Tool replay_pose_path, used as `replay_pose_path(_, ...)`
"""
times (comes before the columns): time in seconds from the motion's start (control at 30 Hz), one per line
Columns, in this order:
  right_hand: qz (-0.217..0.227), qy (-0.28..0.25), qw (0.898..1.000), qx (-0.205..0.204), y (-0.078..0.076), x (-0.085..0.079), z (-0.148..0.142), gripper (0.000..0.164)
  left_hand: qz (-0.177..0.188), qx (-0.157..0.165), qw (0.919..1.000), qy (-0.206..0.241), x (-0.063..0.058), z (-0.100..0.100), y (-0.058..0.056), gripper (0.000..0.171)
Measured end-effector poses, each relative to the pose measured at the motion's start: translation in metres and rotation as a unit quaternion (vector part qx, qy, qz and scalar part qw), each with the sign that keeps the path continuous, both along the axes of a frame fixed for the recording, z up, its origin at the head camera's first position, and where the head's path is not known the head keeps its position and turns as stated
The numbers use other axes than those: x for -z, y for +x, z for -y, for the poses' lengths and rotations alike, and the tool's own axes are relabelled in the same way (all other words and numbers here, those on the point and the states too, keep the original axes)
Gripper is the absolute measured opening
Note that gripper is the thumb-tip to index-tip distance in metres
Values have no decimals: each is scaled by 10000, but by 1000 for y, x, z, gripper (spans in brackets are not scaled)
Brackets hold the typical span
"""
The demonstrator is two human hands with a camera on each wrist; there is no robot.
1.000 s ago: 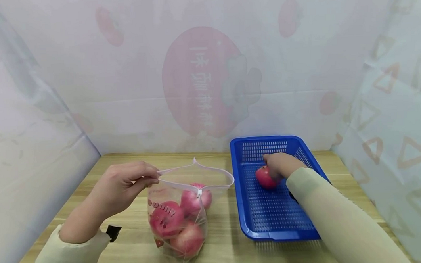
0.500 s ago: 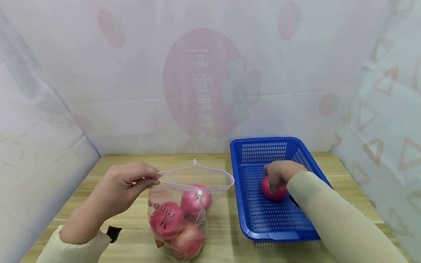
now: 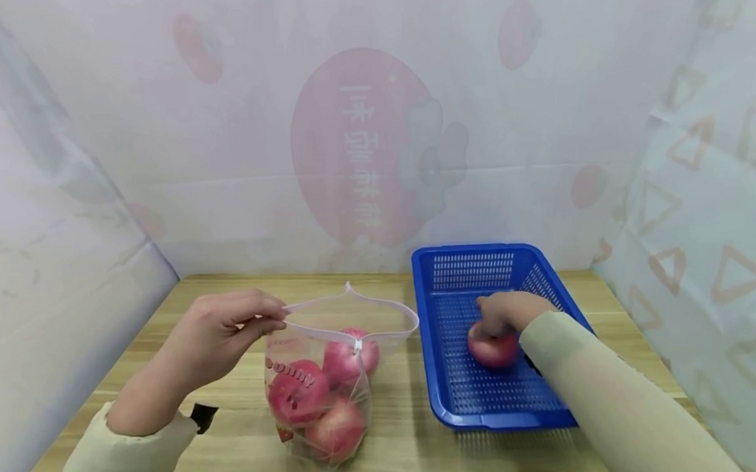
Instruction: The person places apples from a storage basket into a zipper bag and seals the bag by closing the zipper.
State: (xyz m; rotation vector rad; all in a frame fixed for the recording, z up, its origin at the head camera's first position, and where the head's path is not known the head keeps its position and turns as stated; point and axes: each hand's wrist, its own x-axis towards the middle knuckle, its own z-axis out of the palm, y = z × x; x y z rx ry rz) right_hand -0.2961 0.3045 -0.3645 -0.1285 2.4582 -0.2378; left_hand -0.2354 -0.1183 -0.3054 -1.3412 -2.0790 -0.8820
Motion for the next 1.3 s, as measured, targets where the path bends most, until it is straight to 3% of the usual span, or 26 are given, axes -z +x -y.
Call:
replay_pose_path(0.07,114,-210,9995,206,2,2,0,75,16,-27,10000,-13,1,0,0,28)
replay_pose_path(0.2,116,-335,9993,-112,4,6,0,75,35,-142,9999,-45,2,-1,0,28)
replay_pose_path(0.37,-749,-636,9939,-494,-1,3,-9,60,86,-184,9998,-92,1,-1,-2,27)
replay_pose_path(0.47,-1404,-1614,9768,-65,-7,-8,-16,59,97,-133,9998,-98,1,-1,-2,26)
replay_pose_path(0.53,-1636,-2758,9462,436,-8,-16,-15,58,112,-94,9999,-74,1,-2,-2,27)
replay_pose_path(0.57,-1611,-3489,9204,721,-8,-20,-13,57,123,-77,9999,-59,0,-2,-1,27)
replay_pose_path(0.63,-1272,-4983,8502,1127,-6,-28,-3,54,137,-50,9999,-27,1,-2,-1,28)
replay_pose_path(0.7,-729,-6160,7748,1222,-1,-35,11,50,136,-44,9999,0,1,-2,0,29)
replay_pose_path(0.73,-437,-6593,7414,1171,2,-38,19,48,135,-47,9999,8,1,-2,1,29)
replay_pose_path(0.77,-164,-6912,7147,1057,5,-41,28,47,126,-60,9999,10,1,-2,1,29)
replay_pose_path(0.8,60,-7102,6978,931,9,-45,37,47,115,-76,9999,13,1,-2,1,29)
replay_pose_path(0.83,229,-7202,6888,792,13,-48,45,48,105,-95,9999,14,1,-2,1,29)
replay_pose_path(0.9,429,-7230,6873,551,22,-54,63,49,76,-147,9999,5,1,-2,2,29)
replay_pose_path(0.93,475,-7168,6941,457,26,-56,71,50,65,-169,9998,-3,1,-2,2,29)
replay_pose_path(1.0,480,-6959,7154,404,35,-60,87,54,34,-203,9998,-10,0,-2,3,28)
replay_pose_path(1.2,204,-6006,7972,570,54,-62,121,62,11,-273,9996,-8,0,-3,3,28)
replay_pose_path(1.3,54,-5645,8232,613,59,-61,131,64,74,-301,9995,-13,0,-4,3,27)
